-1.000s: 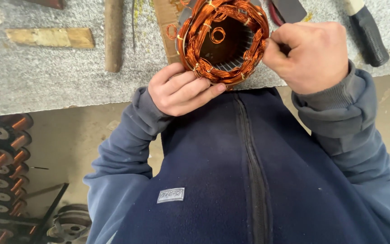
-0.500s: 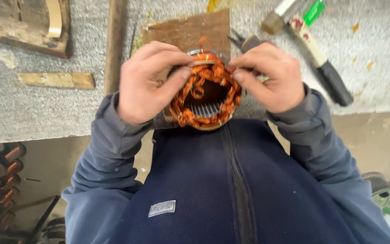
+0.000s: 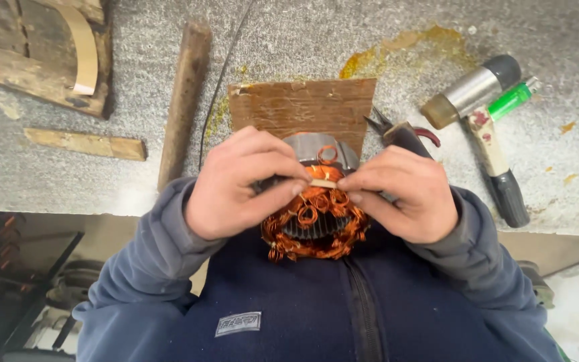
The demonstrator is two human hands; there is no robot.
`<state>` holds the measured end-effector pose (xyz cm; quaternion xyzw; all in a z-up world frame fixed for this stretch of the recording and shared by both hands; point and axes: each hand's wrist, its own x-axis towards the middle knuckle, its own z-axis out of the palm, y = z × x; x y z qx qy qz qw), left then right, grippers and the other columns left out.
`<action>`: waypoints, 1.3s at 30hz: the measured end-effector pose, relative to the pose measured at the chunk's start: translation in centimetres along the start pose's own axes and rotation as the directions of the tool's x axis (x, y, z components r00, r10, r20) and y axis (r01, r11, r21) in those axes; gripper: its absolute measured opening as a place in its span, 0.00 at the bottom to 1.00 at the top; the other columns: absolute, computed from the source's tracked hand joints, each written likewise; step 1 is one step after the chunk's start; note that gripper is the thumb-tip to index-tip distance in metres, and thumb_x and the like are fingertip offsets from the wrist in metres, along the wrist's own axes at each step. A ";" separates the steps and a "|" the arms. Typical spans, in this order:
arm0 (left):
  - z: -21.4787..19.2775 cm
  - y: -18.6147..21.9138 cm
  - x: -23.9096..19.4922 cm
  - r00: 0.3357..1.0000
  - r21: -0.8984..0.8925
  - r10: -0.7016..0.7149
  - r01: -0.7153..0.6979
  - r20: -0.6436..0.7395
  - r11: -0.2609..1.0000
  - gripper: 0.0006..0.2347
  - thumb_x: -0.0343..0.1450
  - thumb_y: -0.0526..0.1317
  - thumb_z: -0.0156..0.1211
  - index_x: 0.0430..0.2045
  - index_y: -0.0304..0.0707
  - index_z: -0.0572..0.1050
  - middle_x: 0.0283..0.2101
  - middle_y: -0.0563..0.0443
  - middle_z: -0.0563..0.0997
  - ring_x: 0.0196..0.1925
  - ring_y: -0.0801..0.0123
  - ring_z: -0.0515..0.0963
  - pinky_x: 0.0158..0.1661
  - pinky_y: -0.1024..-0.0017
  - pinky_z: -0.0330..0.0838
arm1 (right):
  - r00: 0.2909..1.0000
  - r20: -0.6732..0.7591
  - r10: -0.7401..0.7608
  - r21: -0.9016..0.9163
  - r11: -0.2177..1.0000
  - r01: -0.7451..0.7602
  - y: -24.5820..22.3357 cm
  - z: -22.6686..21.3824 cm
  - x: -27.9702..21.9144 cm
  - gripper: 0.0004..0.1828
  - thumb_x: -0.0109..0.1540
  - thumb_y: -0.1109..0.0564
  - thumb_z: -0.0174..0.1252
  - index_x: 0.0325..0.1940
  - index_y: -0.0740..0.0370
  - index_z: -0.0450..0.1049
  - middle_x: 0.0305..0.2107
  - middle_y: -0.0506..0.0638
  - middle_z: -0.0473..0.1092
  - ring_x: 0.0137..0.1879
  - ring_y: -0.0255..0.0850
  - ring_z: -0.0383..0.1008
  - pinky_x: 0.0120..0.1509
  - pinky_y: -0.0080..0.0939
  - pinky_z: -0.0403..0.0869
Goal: Manually arranging and securing copper windings into the slots of an electric motor stator.
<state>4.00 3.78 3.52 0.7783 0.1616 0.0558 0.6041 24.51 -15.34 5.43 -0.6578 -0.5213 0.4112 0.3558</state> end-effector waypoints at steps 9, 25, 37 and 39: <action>2.2 -1.1 -0.9 0.991 -0.018 0.016 -0.019 -0.136 1.000 0.08 0.68 0.34 0.69 0.38 0.44 0.81 0.52 0.49 0.77 0.55 0.54 0.71 0.59 0.60 0.65 | 0.986 0.104 -0.131 -0.164 0.975 0.147 -0.1 -0.5 1.0 0.20 0.52 0.64 0.68 0.47 0.53 0.83 0.32 0.46 0.74 0.32 0.42 0.73 0.35 0.41 0.71; 4.6 -3.1 -2.0 0.995 -0.565 -0.085 0.039 -0.056 0.824 0.06 0.78 0.35 0.61 0.44 0.29 0.77 0.55 0.44 0.81 0.57 0.71 0.79 0.60 0.69 0.75 | 0.999 -0.036 -0.012 -0.124 0.992 0.007 -0.7 0.9 0.3 0.10 0.65 0.62 0.65 0.51 0.63 0.80 0.34 0.53 0.74 0.35 0.40 0.76 0.40 0.37 0.71; 5.7 -5.6 -1.8 0.996 -0.667 -0.006 -0.054 -0.087 0.743 0.06 0.80 0.35 0.62 0.42 0.28 0.77 0.54 0.47 0.81 0.55 0.75 0.78 0.60 0.72 0.74 | 0.985 -0.071 -0.156 -0.242 0.961 0.135 -0.7 1.4 0.3 0.05 0.69 0.63 0.68 0.49 0.66 0.81 0.32 0.53 0.75 0.34 0.37 0.74 0.38 0.34 0.70; 5.8 -5.9 -1.7 0.994 -0.661 0.038 -0.096 -0.101 0.744 0.06 0.80 0.35 0.62 0.44 0.28 0.77 0.55 0.47 0.81 0.56 0.75 0.79 0.61 0.72 0.74 | 0.980 -0.074 -0.182 -0.254 0.954 0.158 -0.8 1.6 0.3 0.06 0.69 0.64 0.67 0.49 0.67 0.81 0.33 0.53 0.75 0.35 0.36 0.74 0.39 0.33 0.70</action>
